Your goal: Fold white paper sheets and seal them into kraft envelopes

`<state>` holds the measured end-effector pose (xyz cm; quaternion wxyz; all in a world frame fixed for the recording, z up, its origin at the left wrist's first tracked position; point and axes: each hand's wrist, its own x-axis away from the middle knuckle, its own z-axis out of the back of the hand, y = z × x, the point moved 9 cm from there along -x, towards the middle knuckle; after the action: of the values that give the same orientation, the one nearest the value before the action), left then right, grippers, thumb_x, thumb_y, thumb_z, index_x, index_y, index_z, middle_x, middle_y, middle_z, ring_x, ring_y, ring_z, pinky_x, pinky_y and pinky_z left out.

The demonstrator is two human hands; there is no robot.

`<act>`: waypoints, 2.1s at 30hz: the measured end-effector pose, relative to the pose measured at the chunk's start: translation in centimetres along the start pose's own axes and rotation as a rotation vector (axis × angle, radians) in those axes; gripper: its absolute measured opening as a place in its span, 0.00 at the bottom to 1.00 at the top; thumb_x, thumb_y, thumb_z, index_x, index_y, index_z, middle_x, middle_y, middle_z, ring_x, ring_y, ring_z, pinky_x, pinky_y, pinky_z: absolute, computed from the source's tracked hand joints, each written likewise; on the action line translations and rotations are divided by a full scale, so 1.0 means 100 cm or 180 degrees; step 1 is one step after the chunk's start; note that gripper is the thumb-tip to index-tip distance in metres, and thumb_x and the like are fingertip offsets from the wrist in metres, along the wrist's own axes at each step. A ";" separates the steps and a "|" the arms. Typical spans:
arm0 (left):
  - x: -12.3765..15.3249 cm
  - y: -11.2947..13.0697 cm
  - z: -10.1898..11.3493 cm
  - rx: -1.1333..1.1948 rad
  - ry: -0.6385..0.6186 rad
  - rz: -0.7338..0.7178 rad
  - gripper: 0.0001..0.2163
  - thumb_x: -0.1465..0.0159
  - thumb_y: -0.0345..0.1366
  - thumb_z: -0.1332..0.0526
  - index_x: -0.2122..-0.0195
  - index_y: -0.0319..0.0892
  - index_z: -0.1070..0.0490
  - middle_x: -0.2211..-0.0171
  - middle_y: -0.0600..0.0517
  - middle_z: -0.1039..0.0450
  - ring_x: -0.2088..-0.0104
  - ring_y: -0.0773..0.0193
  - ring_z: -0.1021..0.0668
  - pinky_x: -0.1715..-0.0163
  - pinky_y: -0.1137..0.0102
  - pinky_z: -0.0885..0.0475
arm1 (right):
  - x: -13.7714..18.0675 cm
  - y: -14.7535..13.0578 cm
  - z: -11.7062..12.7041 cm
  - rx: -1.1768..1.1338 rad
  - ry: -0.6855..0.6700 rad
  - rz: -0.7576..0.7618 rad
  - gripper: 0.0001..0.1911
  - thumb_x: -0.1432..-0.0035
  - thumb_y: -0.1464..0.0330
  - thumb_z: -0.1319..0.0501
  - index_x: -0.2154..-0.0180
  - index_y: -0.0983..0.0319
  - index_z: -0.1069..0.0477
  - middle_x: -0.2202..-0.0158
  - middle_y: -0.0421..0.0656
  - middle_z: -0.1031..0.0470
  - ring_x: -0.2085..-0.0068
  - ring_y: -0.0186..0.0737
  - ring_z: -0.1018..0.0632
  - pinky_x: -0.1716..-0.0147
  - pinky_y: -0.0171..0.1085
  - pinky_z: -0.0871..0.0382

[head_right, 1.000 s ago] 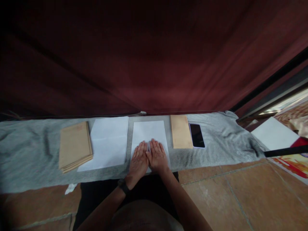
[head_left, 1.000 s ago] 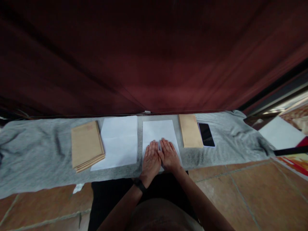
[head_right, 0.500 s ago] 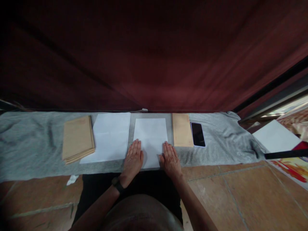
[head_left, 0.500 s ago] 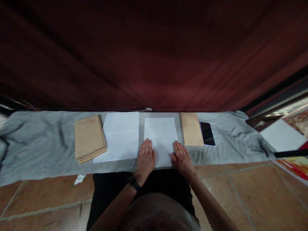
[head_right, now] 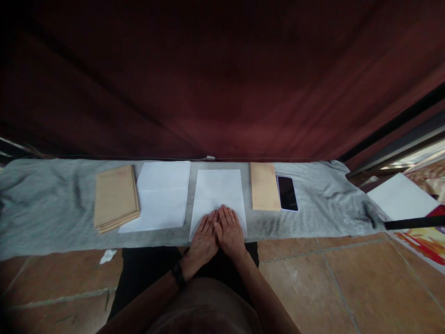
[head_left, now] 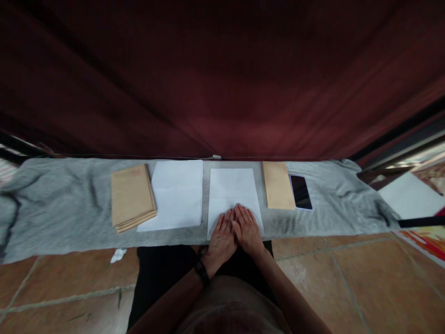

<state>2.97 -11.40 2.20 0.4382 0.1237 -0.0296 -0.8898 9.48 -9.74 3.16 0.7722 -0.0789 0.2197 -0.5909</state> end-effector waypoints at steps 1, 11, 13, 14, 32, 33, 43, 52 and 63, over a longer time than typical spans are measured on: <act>0.001 -0.004 0.000 -0.0017 -0.0044 -0.0013 0.30 0.31 0.34 0.48 0.28 0.36 0.52 0.29 0.39 0.47 0.29 0.52 0.45 0.30 0.51 0.48 | 0.001 0.001 0.000 0.0043 -0.0009 0.0034 0.29 0.27 0.63 0.55 0.30 0.65 0.49 0.30 0.51 0.42 0.30 0.45 0.40 0.31 0.51 0.44; 0.017 -0.029 0.017 -0.0105 -0.0099 -0.0023 0.33 0.33 0.51 0.40 0.30 0.46 0.45 0.29 0.43 0.49 0.29 0.50 0.45 0.30 0.52 0.47 | 0.030 0.042 0.018 0.0538 -0.0045 0.0041 0.30 0.27 0.61 0.51 0.29 0.61 0.50 0.30 0.48 0.42 0.31 0.48 0.37 0.31 0.52 0.47; 0.021 -0.034 0.019 -0.0138 -0.0109 -0.0001 0.32 0.32 0.49 0.40 0.30 0.47 0.45 0.28 0.44 0.50 0.29 0.51 0.45 0.30 0.53 0.46 | 0.036 0.051 0.023 0.0582 -0.0031 0.0005 0.30 0.27 0.62 0.51 0.29 0.60 0.50 0.30 0.48 0.41 0.32 0.48 0.37 0.31 0.52 0.47; 0.024 -0.037 0.020 -0.0148 -0.0120 0.0015 0.32 0.32 0.48 0.40 0.30 0.47 0.45 0.28 0.44 0.50 0.29 0.51 0.45 0.30 0.54 0.45 | 0.039 0.055 0.025 0.0599 -0.0021 -0.0006 0.30 0.28 0.62 0.51 0.29 0.60 0.50 0.30 0.48 0.41 0.32 0.48 0.36 0.32 0.52 0.46; 0.036 -0.052 0.046 0.0515 -0.0269 -0.0269 0.17 0.30 0.26 0.47 0.44 0.45 0.27 0.39 0.50 0.28 0.37 0.59 0.29 0.36 0.58 0.33 | 0.060 0.076 0.044 -0.0127 -0.0478 0.0621 0.29 0.32 0.63 0.44 0.32 0.55 0.42 0.33 0.45 0.35 0.33 0.46 0.34 0.33 0.55 0.42; 0.038 -0.052 0.048 0.0614 -0.0263 -0.0257 0.17 0.30 0.26 0.47 0.45 0.45 0.26 0.40 0.50 0.27 0.38 0.59 0.27 0.37 0.58 0.32 | 0.061 0.078 0.045 -0.0250 -0.0453 0.0611 0.27 0.32 0.63 0.44 0.33 0.55 0.39 0.34 0.45 0.33 0.33 0.46 0.33 0.33 0.56 0.41; 0.051 -0.083 0.050 0.1638 -0.0274 0.0249 0.15 0.33 0.29 0.42 0.47 0.47 0.25 0.41 0.51 0.26 0.42 0.61 0.24 0.39 0.62 0.29 | 0.055 0.085 0.055 -0.1270 -0.0213 0.0179 0.14 0.30 0.60 0.44 0.50 0.53 0.22 0.51 0.42 0.18 0.47 0.43 0.21 0.37 0.54 0.36; 0.042 -0.111 0.039 0.2282 -0.0076 0.1488 0.14 0.32 0.45 0.43 0.57 0.45 0.21 0.59 0.49 0.17 0.58 0.57 0.17 0.55 0.67 0.23 | 0.048 0.097 0.058 -0.1722 -0.0136 -0.0825 0.20 0.33 0.53 0.43 0.62 0.58 0.20 0.63 0.43 0.18 0.60 0.43 0.19 0.59 0.39 0.25; 0.030 -0.132 0.037 0.2032 0.0179 0.2194 0.15 0.35 0.49 0.42 0.71 0.44 0.28 0.75 0.55 0.26 0.73 0.64 0.25 0.69 0.72 0.33 | 0.022 0.102 0.044 -0.1139 -0.0064 -0.1479 0.26 0.31 0.51 0.51 0.63 0.61 0.23 0.68 0.44 0.20 0.64 0.43 0.20 0.64 0.35 0.31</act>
<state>-9.86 -5.88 3.12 0.6488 0.2593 -0.3291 -0.6352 20.82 -9.45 2.68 0.5922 -0.2679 0.2888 -0.7029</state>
